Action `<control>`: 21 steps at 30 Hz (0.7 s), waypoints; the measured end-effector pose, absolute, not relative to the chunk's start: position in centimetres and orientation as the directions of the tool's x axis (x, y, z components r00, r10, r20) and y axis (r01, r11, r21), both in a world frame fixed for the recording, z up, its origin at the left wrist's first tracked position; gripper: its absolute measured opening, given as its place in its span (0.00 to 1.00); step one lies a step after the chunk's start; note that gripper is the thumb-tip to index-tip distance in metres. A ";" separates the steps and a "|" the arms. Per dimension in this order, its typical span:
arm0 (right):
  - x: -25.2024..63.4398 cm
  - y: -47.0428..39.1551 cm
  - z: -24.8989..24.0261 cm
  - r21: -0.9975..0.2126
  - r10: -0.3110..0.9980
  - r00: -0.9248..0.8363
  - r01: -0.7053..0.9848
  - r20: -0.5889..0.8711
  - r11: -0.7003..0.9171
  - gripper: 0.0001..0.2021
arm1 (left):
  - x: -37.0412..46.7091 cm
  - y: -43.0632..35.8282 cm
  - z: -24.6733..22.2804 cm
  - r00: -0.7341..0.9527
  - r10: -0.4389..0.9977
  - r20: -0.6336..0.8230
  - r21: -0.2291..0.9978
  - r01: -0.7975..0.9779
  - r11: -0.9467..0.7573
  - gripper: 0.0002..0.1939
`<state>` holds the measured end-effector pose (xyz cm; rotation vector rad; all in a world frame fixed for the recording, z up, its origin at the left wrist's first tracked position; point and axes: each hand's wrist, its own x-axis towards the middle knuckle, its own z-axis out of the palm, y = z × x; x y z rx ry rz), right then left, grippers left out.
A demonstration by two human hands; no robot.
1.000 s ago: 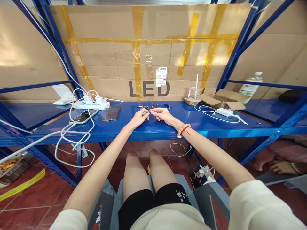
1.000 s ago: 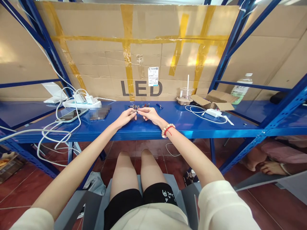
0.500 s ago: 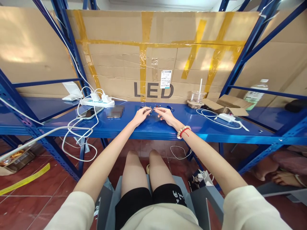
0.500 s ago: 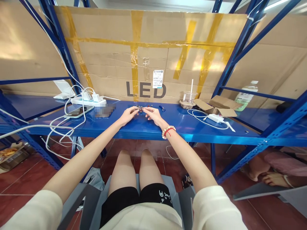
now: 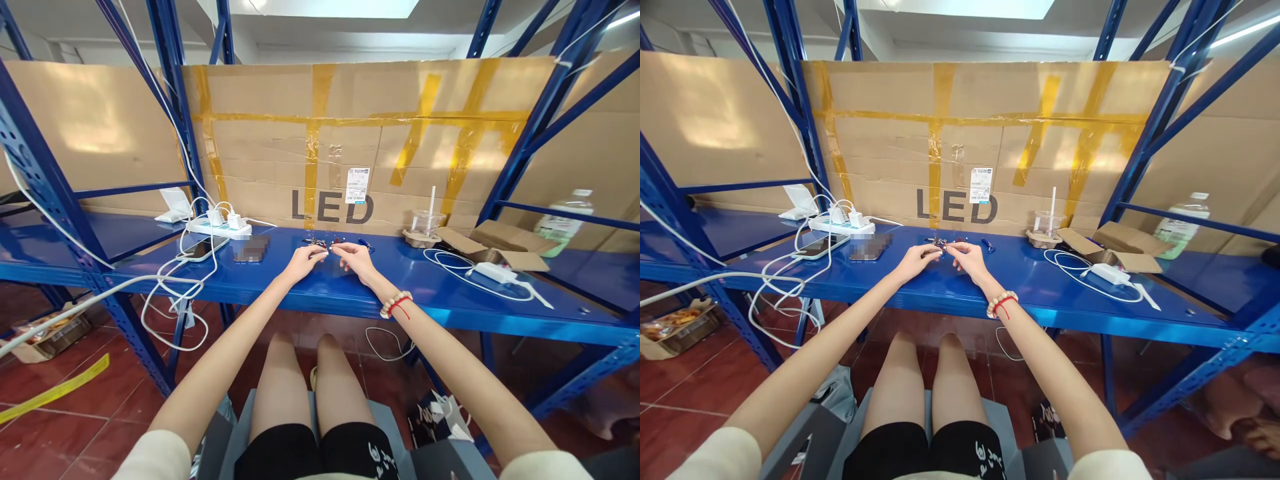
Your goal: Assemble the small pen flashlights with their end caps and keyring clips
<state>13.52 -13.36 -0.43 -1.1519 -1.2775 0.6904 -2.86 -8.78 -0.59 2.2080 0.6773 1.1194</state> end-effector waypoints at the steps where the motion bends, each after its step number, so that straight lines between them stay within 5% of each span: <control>1: 13.5 -13.4 -0.4 -0.923 0.903 0.217 0.199 0.370 0.330 0.17 | -2.9 -8.9 -0.5 0.518 0.650 0.556 0.666 0.189 -0.721 0.12; 21: 14.0 -13.4 -0.8 -0.903 0.908 0.113 0.214 0.403 0.373 0.19 | -2.8 -8.9 -0.4 0.567 0.645 0.512 0.644 0.243 -0.725 0.16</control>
